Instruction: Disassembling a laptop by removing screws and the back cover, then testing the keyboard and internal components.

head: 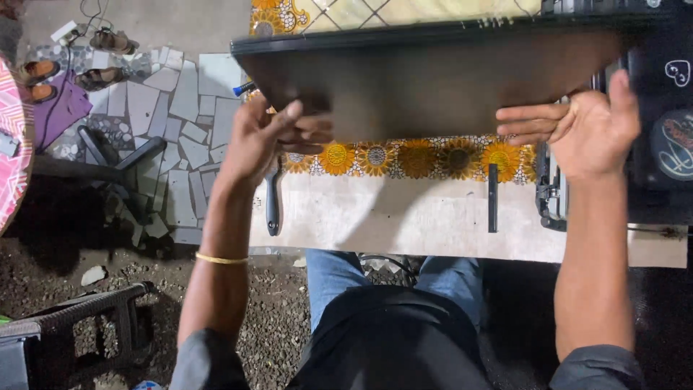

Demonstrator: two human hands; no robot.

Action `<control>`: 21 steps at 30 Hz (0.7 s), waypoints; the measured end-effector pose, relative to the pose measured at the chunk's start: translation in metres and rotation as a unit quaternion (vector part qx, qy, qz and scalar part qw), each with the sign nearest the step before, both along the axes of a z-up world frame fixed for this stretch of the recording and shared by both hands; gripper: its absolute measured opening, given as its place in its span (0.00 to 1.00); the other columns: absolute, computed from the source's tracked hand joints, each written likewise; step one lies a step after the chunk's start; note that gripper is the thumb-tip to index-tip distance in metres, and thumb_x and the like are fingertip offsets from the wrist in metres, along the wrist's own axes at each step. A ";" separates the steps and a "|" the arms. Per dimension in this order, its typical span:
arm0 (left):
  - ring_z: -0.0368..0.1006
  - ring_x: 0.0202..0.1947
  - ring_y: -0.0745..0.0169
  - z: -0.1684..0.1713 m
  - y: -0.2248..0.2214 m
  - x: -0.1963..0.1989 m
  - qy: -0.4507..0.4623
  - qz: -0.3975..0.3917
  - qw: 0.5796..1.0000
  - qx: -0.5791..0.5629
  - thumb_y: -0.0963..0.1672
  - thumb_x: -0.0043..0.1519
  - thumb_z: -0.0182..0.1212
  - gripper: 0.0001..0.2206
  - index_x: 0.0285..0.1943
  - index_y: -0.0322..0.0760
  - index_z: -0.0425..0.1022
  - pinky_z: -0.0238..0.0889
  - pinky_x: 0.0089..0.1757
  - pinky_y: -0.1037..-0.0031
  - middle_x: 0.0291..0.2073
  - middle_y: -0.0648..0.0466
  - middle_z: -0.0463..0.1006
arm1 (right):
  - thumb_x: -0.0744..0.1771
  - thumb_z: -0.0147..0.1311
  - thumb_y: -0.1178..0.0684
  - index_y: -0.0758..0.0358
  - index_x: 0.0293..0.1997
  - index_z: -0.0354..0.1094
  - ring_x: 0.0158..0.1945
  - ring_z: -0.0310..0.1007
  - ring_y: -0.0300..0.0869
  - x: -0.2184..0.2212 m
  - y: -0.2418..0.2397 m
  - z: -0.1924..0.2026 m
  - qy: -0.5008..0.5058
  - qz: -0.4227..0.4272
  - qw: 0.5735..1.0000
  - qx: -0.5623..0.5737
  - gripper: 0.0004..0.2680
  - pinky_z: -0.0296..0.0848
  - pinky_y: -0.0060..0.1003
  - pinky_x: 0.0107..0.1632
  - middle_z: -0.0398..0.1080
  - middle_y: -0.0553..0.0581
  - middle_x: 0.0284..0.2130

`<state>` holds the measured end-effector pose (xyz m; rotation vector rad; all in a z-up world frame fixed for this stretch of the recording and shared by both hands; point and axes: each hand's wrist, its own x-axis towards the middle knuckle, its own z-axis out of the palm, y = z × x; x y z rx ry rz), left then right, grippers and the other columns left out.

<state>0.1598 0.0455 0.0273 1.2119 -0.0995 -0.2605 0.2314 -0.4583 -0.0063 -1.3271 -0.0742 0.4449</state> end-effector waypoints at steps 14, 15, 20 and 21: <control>0.80 0.49 0.63 -0.065 -0.052 -0.073 0.057 0.156 0.974 0.154 0.43 0.54 0.82 0.30 0.63 0.37 0.70 0.83 0.44 0.72 0.50 0.53 0.79 | 0.82 0.48 0.40 0.54 0.82 0.66 0.30 0.72 0.41 0.132 0.051 0.029 -0.161 0.065 0.900 -0.401 0.18 0.63 0.47 0.66 0.68 0.58 0.25; 0.83 0.47 0.58 -0.067 -0.072 -0.082 0.142 0.170 0.965 0.138 0.43 0.52 0.84 0.29 0.62 0.33 0.78 0.82 0.48 0.64 0.48 0.48 0.84 | 0.81 0.49 0.41 0.53 0.79 0.66 0.31 0.71 0.40 0.135 0.054 0.028 -0.166 0.039 0.905 -0.391 0.16 0.63 0.46 0.65 0.68 0.56 0.26; 0.79 0.47 0.53 -0.072 -0.164 -0.094 0.193 0.302 0.925 -0.128 0.33 0.49 0.82 0.34 0.68 0.22 0.78 0.77 0.53 0.51 0.51 0.41 0.84 | 0.78 0.53 0.45 0.50 0.64 0.67 0.36 0.68 0.37 0.163 0.082 -0.017 -0.187 -0.074 0.916 -0.348 0.08 0.66 0.41 0.59 0.69 0.49 0.31; 0.79 0.47 0.48 -0.084 -0.170 -0.090 0.170 0.324 0.912 -0.186 0.32 0.51 0.78 0.33 0.70 0.22 0.76 0.77 0.52 0.51 0.51 0.39 0.83 | 0.77 0.54 0.46 0.49 0.61 0.67 0.38 0.67 0.36 0.170 0.092 -0.026 -0.193 -0.096 0.916 -0.338 0.06 0.67 0.40 0.58 0.69 0.48 0.32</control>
